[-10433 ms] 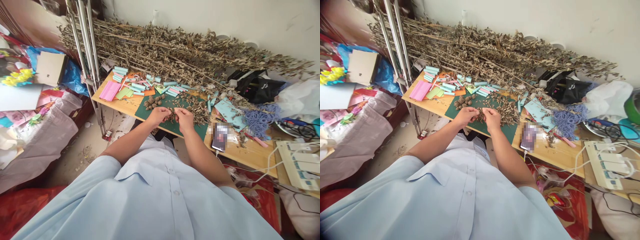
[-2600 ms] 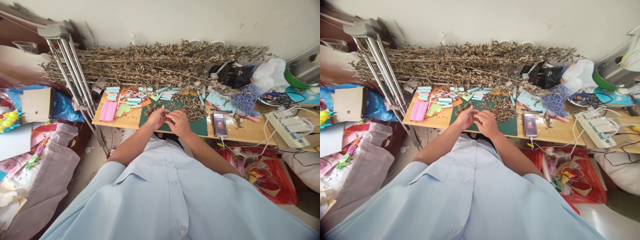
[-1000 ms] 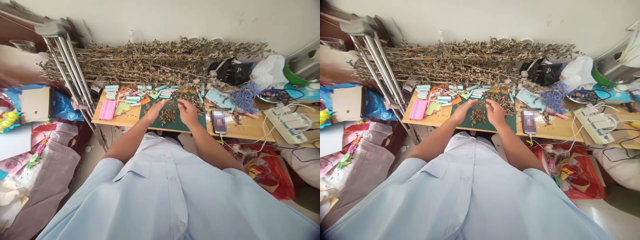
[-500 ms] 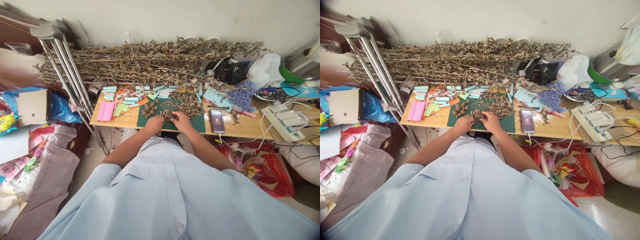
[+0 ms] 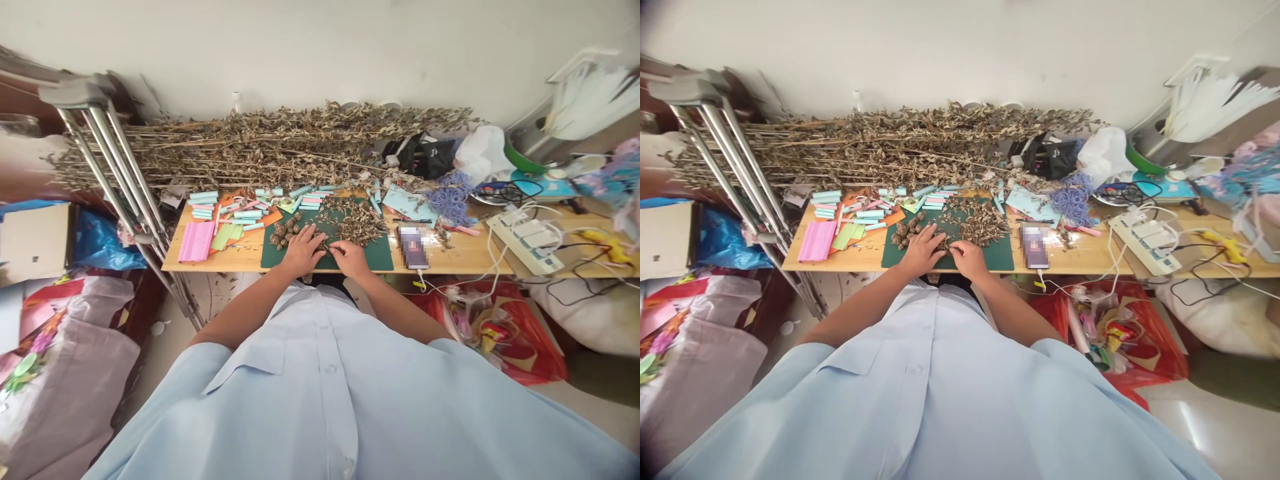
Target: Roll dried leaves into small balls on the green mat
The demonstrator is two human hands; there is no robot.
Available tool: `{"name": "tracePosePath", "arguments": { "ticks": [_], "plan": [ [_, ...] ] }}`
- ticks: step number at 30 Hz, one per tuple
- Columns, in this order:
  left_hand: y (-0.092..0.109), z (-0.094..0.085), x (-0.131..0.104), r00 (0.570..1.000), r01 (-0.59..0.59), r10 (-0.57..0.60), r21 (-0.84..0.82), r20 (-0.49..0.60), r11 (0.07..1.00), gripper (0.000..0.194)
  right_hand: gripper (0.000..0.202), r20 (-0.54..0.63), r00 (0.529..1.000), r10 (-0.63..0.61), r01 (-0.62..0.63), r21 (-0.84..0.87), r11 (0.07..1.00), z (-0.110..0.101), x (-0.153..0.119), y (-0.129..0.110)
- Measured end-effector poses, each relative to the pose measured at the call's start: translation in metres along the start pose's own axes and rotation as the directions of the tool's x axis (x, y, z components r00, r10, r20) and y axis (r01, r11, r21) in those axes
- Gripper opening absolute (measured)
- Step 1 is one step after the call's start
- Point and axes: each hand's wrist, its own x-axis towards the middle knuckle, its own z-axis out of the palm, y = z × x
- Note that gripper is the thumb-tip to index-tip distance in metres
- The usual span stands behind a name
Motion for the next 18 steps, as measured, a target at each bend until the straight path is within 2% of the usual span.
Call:
{"name": "tracePosePath", "arguments": {
  "ticks": [2, 6, 9, 13, 16, 18],
  "plan": [
    [-0.001, 0.006, 0.0, 0.999, -0.002, 0.002, -0.003, 0.032, 1.0, 0.048, 0.02, -0.007, 0.999, -0.033, 0.033, 0.002, 0.999, 0.001, -0.005, -0.001],
    [-0.005, 0.01, -0.004, 1.0, -0.02, 0.02, -0.045, 0.016, 0.999, 0.043, 0.02, -0.053, 0.998, -0.028, 0.028, -0.001, 1.0, -0.008, -0.012, 0.009],
    [-0.008, 0.008, -0.007, 0.999, -0.048, 0.046, -0.081, -0.02, 0.996, 0.044, 0.021, -0.182, 0.983, -0.009, -0.004, -0.071, 0.997, -0.027, -0.011, 0.025],
    [-0.009, 0.004, -0.008, 0.99, -0.082, 0.064, -0.148, -0.123, 0.986, 0.038, 0.03, -0.344, 0.937, 0.057, -0.142, -0.229, 0.963, -0.054, -0.001, 0.045],
    [-0.006, 0.003, -0.006, 0.969, -0.11, 0.059, -0.205, -0.238, 0.973, 0.032, 0.049, -0.299, 0.947, 0.118, -0.218, -0.327, 0.92, -0.064, 0.008, 0.055],
    [-0.002, 0.001, -0.004, 0.949, -0.151, 0.071, -0.246, -0.306, 0.957, 0.029, 0.047, -0.244, 0.96, 0.138, -0.219, -0.349, 0.911, -0.064, 0.014, 0.059]
  ]
}}
